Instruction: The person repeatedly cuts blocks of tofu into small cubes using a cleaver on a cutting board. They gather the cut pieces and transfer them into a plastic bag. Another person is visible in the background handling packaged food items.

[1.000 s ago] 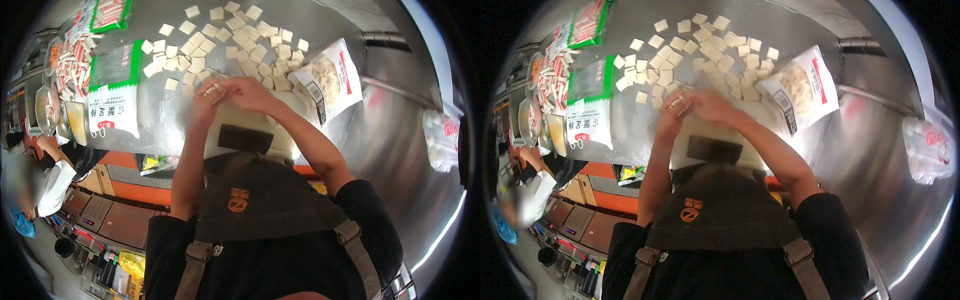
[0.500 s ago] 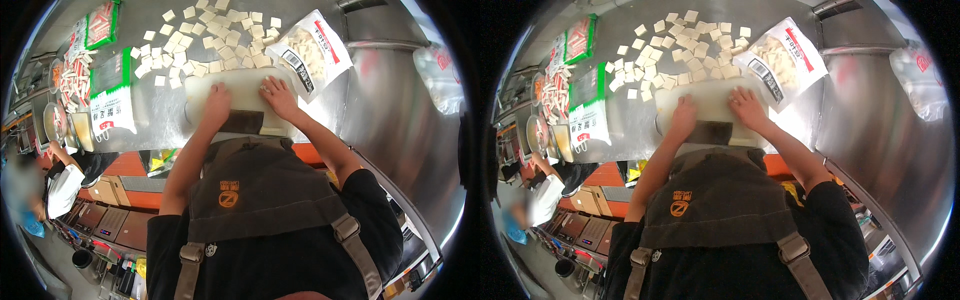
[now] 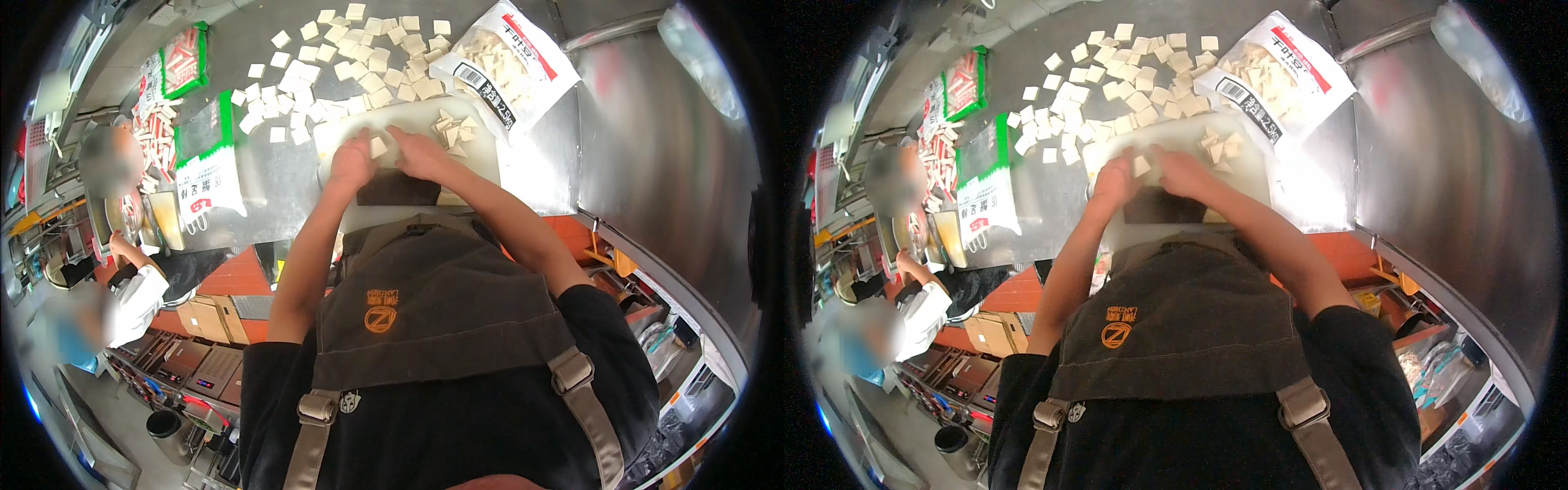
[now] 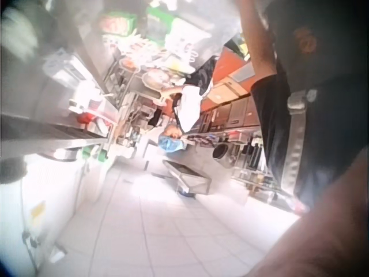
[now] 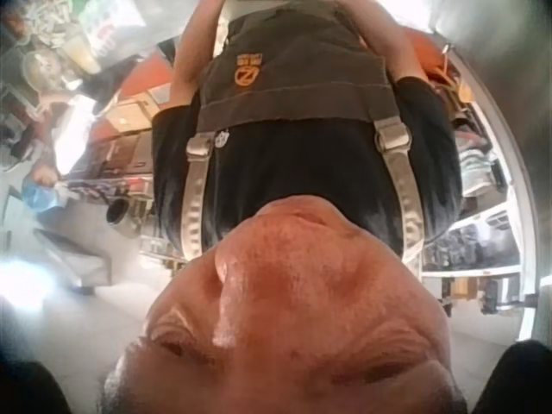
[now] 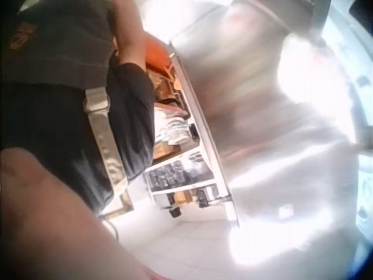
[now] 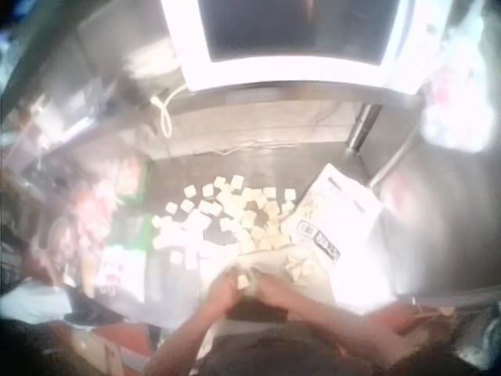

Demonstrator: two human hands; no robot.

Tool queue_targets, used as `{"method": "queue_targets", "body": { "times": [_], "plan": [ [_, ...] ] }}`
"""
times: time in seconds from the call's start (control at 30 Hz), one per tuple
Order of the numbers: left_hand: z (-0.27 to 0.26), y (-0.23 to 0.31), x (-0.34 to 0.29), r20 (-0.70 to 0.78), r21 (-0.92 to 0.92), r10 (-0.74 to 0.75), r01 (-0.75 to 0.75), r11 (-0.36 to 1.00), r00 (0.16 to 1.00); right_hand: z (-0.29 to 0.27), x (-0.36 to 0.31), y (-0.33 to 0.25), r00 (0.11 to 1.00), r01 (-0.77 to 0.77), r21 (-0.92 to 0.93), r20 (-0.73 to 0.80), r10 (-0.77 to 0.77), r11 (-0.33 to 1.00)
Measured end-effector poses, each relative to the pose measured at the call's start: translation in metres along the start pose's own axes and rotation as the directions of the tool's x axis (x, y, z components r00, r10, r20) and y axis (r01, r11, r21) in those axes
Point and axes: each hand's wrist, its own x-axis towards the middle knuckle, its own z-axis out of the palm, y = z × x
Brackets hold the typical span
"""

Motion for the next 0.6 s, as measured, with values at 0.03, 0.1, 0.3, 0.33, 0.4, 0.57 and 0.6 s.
{"method": "queue_targets", "body": {
  "times": [0.03, 0.1, 0.3, 0.33, 0.4, 0.57, 0.6],
  "plan": [
    [-0.002, -0.002, 0.000, 0.026, 0.005, -0.003, 0.002, 1.000, 1.000, -0.002, 0.013, -0.004, 0.999, 0.032, -0.019, 0.025, -0.032, 0.999],
    [0.005, -0.011, 0.007, 0.024, -0.026, -0.007, 0.008, 1.000, 1.000, 0.007, 0.042, -0.007, 0.992, 0.116, -0.055, 0.062, -0.113, 0.992],
    [0.018, -0.016, 0.018, -0.138, -0.024, 0.011, -0.014, 1.000, 0.990, 0.033, 0.081, 0.003, 0.987, 0.158, -0.162, 0.041, -0.153, 0.974],
    [0.018, -0.020, 0.013, -0.144, -0.074, 0.006, -0.016, 0.997, 0.990, 0.035, 0.081, -0.005, 0.989, 0.146, -0.209, 0.065, -0.135, 0.967],
    [0.016, -0.017, 0.010, -0.137, -0.141, -0.021, 0.002, 0.990, 0.990, 0.030, 0.073, -0.015, 0.988, 0.152, -0.186, 0.052, -0.145, 0.971],
    [0.009, -0.017, 0.013, -0.001, -0.162, -0.045, 0.045, 0.986, 0.999, 0.033, 0.073, -0.016, 0.989, 0.144, -0.239, 0.053, -0.136, 0.960],
    [0.001, -0.011, 0.012, -0.006, -0.159, -0.032, 0.031, 0.987, 0.999, 0.035, 0.074, -0.010, 0.989, 0.145, -0.247, 0.044, -0.139, 0.958]
  ]
}}
